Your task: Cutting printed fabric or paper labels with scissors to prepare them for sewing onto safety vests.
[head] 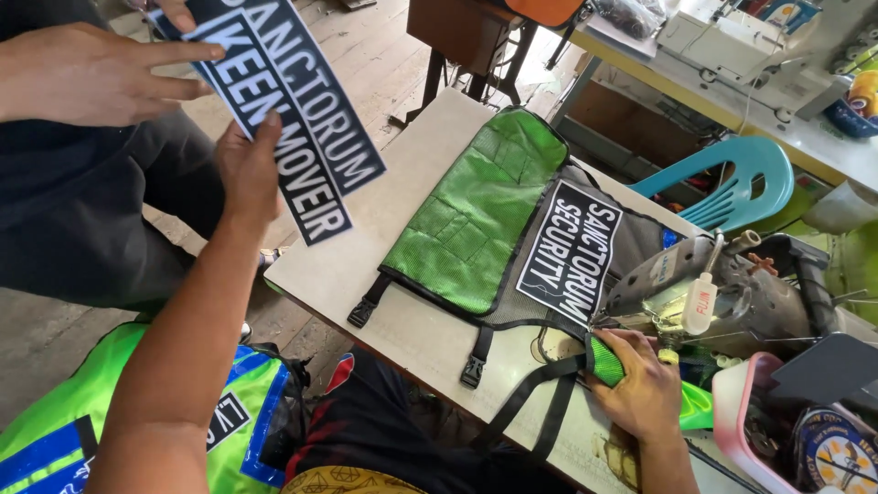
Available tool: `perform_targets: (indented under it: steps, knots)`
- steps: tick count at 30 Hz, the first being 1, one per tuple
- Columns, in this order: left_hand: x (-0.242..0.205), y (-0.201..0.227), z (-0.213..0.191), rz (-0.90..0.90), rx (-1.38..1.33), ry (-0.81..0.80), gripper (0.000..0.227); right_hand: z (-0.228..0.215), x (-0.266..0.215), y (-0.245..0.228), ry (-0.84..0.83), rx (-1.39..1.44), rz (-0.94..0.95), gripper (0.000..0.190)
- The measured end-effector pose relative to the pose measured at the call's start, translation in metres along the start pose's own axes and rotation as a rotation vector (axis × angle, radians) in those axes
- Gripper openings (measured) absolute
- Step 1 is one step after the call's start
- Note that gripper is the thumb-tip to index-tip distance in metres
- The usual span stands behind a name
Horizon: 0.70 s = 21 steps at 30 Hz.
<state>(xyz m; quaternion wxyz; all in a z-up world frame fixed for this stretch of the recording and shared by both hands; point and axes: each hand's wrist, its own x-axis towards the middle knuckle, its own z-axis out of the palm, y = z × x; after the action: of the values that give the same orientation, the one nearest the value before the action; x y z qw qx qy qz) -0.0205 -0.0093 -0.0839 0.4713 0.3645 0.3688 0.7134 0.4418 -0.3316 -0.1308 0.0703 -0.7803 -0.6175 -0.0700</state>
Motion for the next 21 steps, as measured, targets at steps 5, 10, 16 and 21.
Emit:
perform_targets:
  steps: [5, 10, 16, 21]
  knots:
    - [-0.029, -0.009, 0.051, 0.142, 0.544, -0.195, 0.03, 0.017, -0.004, 0.012, 0.038, -0.001, 0.003, 0.081]
    - [-0.058, 0.05, 0.182, -0.013, 0.55, -0.841, 0.077, 0.004, -0.003, 0.007, 0.049, 0.006, -0.039, 0.075]
    - [-0.02, 0.058, 0.368, 0.321, 0.691, -1.033, 0.086, -0.005, -0.002, 0.002, -0.015, 0.038, 0.009, 0.071]
    - [-0.026, 0.054, 0.429, 0.335, 0.675, -0.939, 0.058, -0.001, -0.004, 0.008, 0.085, 0.056, -0.045, 0.073]
